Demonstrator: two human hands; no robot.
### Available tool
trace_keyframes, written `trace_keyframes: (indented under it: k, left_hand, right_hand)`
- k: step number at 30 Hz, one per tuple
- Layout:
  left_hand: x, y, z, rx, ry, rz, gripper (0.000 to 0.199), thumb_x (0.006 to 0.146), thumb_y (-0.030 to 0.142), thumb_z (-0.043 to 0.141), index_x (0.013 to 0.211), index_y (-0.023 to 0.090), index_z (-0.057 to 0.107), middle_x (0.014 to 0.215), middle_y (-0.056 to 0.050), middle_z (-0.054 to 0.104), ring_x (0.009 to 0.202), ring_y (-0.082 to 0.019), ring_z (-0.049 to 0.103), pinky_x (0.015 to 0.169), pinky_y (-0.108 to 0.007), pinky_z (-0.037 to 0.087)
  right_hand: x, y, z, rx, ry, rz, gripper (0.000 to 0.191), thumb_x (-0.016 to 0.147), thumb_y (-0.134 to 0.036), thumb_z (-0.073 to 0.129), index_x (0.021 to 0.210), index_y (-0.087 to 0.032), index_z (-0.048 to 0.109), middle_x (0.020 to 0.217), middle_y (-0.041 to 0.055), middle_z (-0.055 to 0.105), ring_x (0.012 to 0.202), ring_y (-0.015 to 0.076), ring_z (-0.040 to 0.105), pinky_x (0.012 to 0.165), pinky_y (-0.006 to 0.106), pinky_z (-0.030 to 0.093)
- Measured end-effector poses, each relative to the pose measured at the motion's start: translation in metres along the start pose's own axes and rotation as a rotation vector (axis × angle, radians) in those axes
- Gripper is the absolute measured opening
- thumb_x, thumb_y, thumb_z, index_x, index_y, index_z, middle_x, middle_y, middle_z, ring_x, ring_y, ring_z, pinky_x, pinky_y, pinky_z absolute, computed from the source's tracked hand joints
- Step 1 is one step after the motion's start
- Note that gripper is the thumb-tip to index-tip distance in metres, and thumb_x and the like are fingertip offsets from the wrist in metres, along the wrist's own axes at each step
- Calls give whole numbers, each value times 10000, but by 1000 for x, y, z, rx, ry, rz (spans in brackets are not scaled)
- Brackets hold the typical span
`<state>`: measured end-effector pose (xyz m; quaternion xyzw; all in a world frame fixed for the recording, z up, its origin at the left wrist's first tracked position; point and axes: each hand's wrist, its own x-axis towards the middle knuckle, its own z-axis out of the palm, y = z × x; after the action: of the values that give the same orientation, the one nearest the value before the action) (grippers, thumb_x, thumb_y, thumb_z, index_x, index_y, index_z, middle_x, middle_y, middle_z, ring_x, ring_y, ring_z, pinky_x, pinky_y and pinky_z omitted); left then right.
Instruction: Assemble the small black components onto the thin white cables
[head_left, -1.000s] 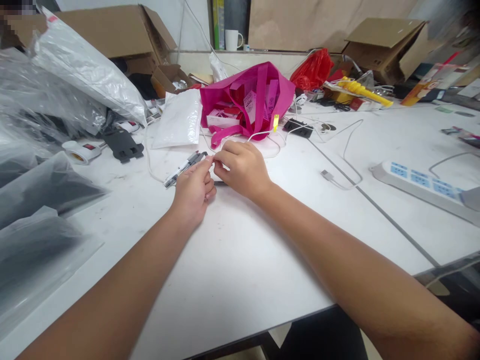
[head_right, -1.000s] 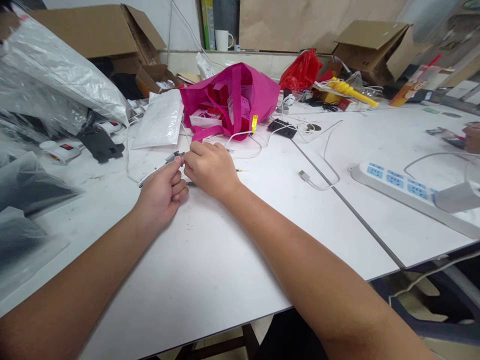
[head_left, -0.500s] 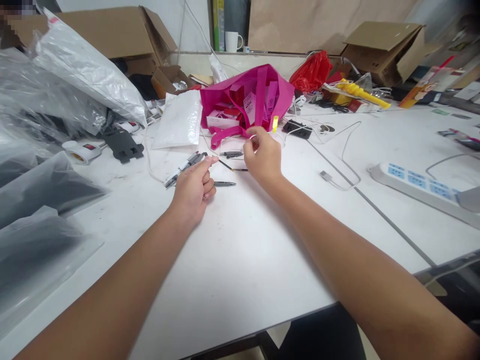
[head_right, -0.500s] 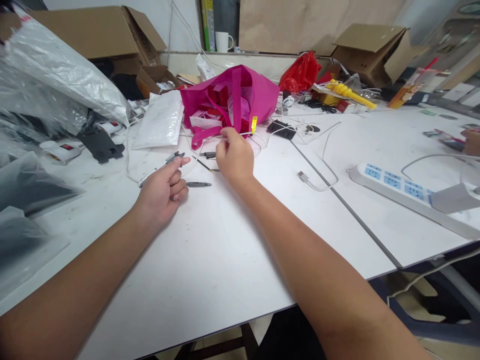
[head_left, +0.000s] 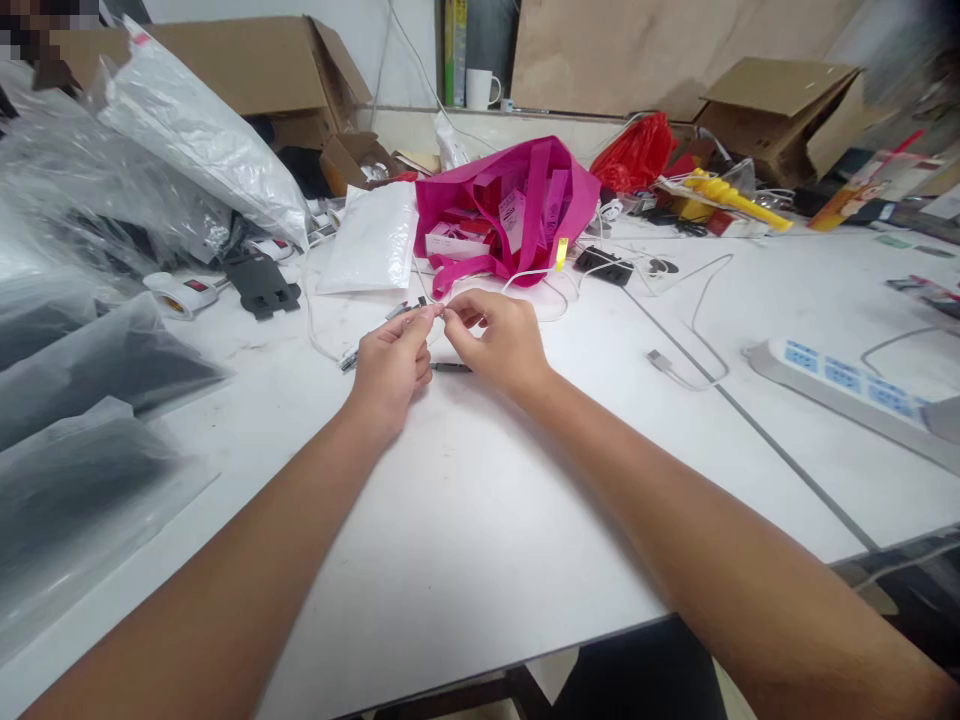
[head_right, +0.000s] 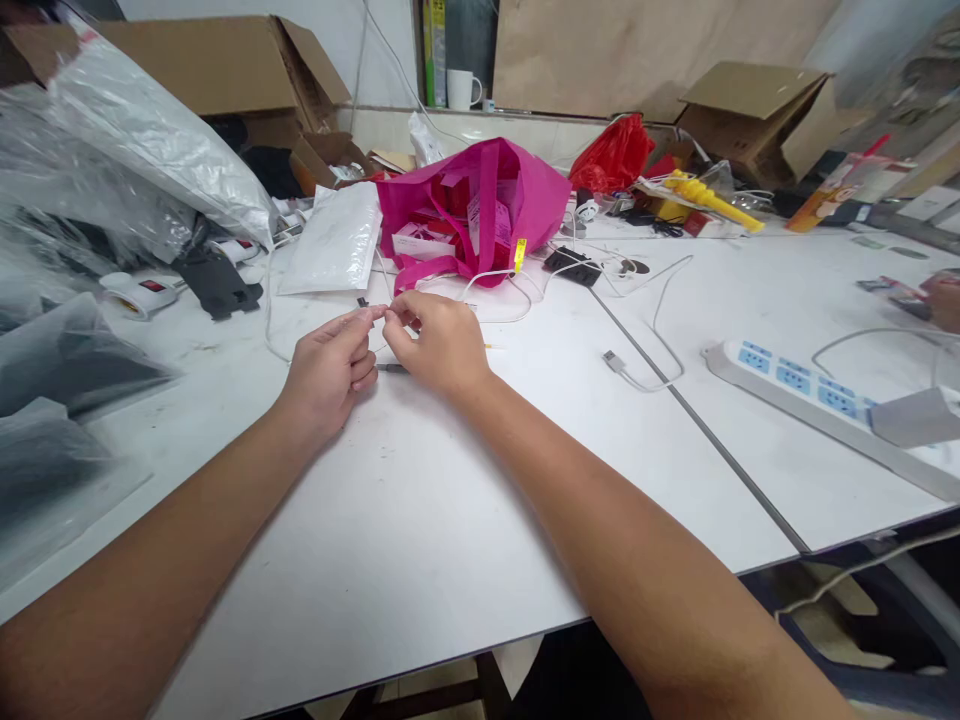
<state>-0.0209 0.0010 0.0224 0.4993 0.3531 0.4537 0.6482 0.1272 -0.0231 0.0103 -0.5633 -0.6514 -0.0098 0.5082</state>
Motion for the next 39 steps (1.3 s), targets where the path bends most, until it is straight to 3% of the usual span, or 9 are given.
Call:
trace_keyframes:
  k: [4, 11, 16, 20, 25, 33, 39]
  left_hand:
    - [1, -6, -2, 100, 23, 92, 216, 886, 422, 776, 872, 206, 764, 530, 98, 258, 445, -65, 222, 428, -207, 215]
    - [3, -11, -6, 393, 43, 385, 247, 938, 328, 699, 745, 188, 765, 579, 37, 477, 595, -97, 400, 608, -211, 379]
    - [5, -12, -8, 417, 33, 384, 209, 947, 345, 679, 831, 209, 789, 606, 33, 540, 554, -99, 360, 534, -222, 307]
    - [6, -12, -7, 377, 33, 350, 203, 934, 348, 695, 798, 216, 769, 558, 39, 490, 534, -106, 352, 505, -221, 281]
    - [6, -14, -5, 346, 33, 327, 223, 922, 354, 702, 768, 205, 766, 543, 43, 447, 545, -104, 369, 532, -227, 315]
    - [16, -23, -4, 272, 28, 400, 245, 908, 394, 735, 770, 193, 756, 612, 24, 534, 668, -129, 513, 642, -252, 426]
    - [12, -20, -2, 301, -23, 461, 246, 916, 360, 718, 745, 184, 734, 597, 30, 461, 632, -118, 430, 619, -265, 377]
  right_hand:
    - [1, 0, 1, 22, -12, 72, 153, 941, -283, 634, 870, -218, 753, 838, 11, 802, 765, 168, 725, 783, 336, 544]
    - [0, 2, 3, 65, -22, 114, 152, 914, -316, 672, 828, -213, 743, 817, 25, 797, 738, 178, 718, 746, 341, 541]
    - [1, 1, 3, 83, -24, 134, 164, 899, -318, 664, 800, -204, 729, 783, 22, 776, 712, 171, 693, 723, 338, 516]
    - [1, 2, 4, 94, -23, 153, 151, 878, -312, 663, 778, -208, 709, 767, 15, 760, 711, 168, 680, 723, 333, 504]
    - [3, 7, 3, 103, 2, 152, 109, 843, -272, 656, 762, -205, 688, 740, 1, 731, 694, 157, 668, 727, 323, 494]
    - [5, 3, -1, 67, -38, 95, 191, 870, -337, 630, 790, -174, 691, 774, 19, 736, 702, 153, 662, 717, 302, 477]
    - [1, 2, -8, 25, -53, 68, 189, 874, -312, 611, 787, -165, 691, 761, 23, 724, 690, 146, 640, 708, 291, 455]
